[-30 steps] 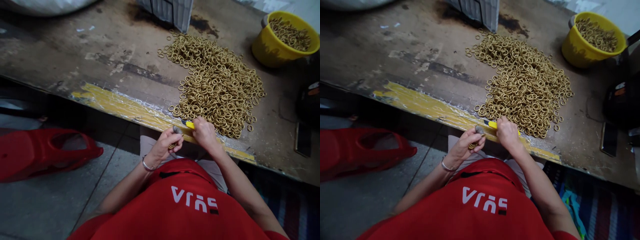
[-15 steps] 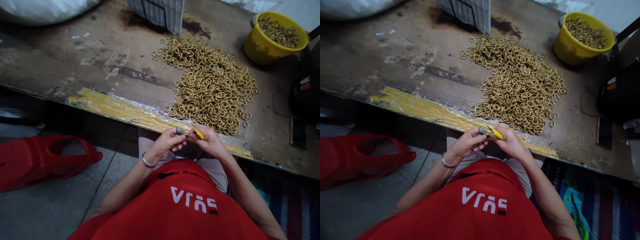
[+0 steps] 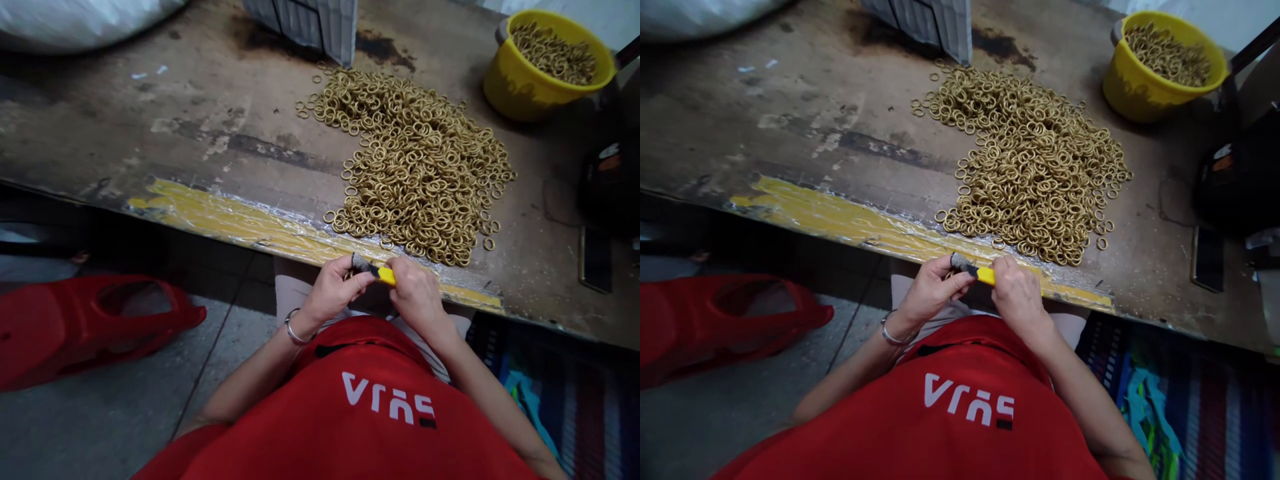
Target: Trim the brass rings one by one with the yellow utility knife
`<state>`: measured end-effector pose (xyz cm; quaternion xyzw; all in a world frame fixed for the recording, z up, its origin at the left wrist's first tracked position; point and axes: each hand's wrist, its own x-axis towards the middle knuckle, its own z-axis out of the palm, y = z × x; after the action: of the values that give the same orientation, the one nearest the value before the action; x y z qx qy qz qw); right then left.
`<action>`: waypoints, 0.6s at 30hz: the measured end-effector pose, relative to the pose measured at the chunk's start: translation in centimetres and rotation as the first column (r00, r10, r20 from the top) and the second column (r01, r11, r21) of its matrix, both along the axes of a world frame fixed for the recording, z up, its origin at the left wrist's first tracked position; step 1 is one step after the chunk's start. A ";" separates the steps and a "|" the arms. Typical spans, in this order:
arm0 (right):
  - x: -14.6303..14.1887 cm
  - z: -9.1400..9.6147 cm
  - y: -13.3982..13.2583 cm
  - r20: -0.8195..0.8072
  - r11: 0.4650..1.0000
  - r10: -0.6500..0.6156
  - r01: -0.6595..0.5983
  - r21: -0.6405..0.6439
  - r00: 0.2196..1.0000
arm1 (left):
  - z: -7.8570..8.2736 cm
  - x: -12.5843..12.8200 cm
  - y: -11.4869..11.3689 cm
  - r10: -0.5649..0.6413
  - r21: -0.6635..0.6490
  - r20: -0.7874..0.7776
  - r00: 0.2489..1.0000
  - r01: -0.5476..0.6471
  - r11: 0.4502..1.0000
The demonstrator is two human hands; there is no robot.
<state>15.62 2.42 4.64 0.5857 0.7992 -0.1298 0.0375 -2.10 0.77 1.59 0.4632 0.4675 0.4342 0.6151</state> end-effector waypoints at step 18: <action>-3.3 -2.0 7.1 0.125 0.985 0.104 -0.120 0.122 0.987 | -1.3 -1.7 0.7 0.143 -0.359 0.552 0.822 0.079 0.930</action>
<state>12.29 9.48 2.66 0.5477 0.8339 -0.0406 0.0543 -3.85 1.43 0.31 0.1817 0.3429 0.4679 0.7940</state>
